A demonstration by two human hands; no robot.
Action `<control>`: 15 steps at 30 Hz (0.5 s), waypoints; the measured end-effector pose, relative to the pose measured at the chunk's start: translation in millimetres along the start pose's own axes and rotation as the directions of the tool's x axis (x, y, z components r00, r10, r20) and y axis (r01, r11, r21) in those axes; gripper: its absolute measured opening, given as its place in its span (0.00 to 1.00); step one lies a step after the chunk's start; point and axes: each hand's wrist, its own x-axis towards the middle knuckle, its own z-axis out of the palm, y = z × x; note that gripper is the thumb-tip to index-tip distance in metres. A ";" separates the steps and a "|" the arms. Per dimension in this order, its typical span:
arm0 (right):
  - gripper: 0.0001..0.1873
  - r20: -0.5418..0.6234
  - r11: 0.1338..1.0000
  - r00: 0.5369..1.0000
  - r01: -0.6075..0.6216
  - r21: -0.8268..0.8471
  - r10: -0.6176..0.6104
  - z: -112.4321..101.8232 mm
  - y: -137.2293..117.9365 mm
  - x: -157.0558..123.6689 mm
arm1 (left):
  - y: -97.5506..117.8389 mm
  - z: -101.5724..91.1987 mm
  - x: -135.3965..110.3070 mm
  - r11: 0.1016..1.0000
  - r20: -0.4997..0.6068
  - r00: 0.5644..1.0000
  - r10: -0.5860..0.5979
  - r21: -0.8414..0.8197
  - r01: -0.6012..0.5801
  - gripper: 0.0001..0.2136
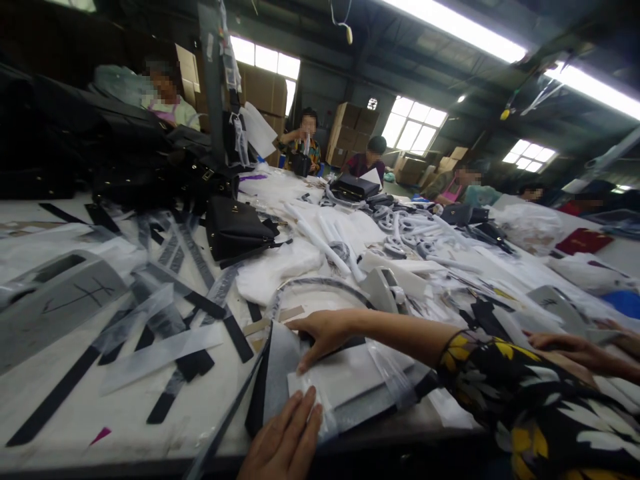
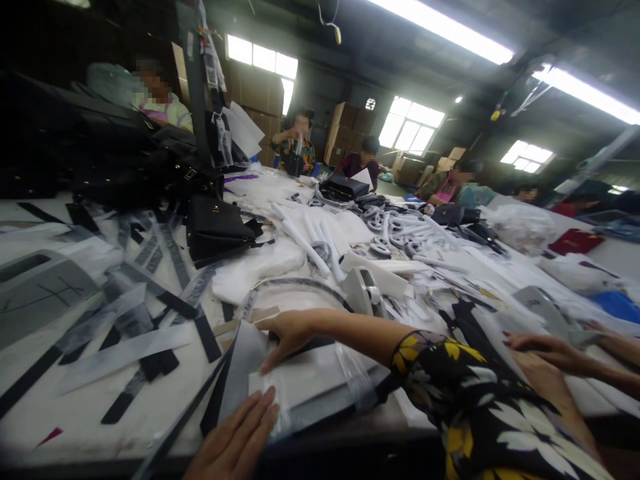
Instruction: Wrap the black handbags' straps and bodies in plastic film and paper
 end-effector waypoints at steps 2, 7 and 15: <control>0.51 -0.086 0.999 0.996 -0.012 0.040 0.015 12.4 0.5 2.9 | -3.3 -0.2 -0.1 0.999 0.017 0.999 0.028 0.029 -0.028 0.20; 0.41 -0.152 0.987 0.987 0.074 0.140 -0.052 18.2 -5.6 1.1 | -10.0 1.4 0.0 0.985 0.020 0.990 0.137 0.101 -0.139 0.21; 0.46 -0.588 0.920 0.755 0.051 -0.388 -0.290 19.7 -46.6 -45.9 | -17.8 -13.7 18.5 0.986 -0.049 0.985 0.165 0.042 -0.163 0.20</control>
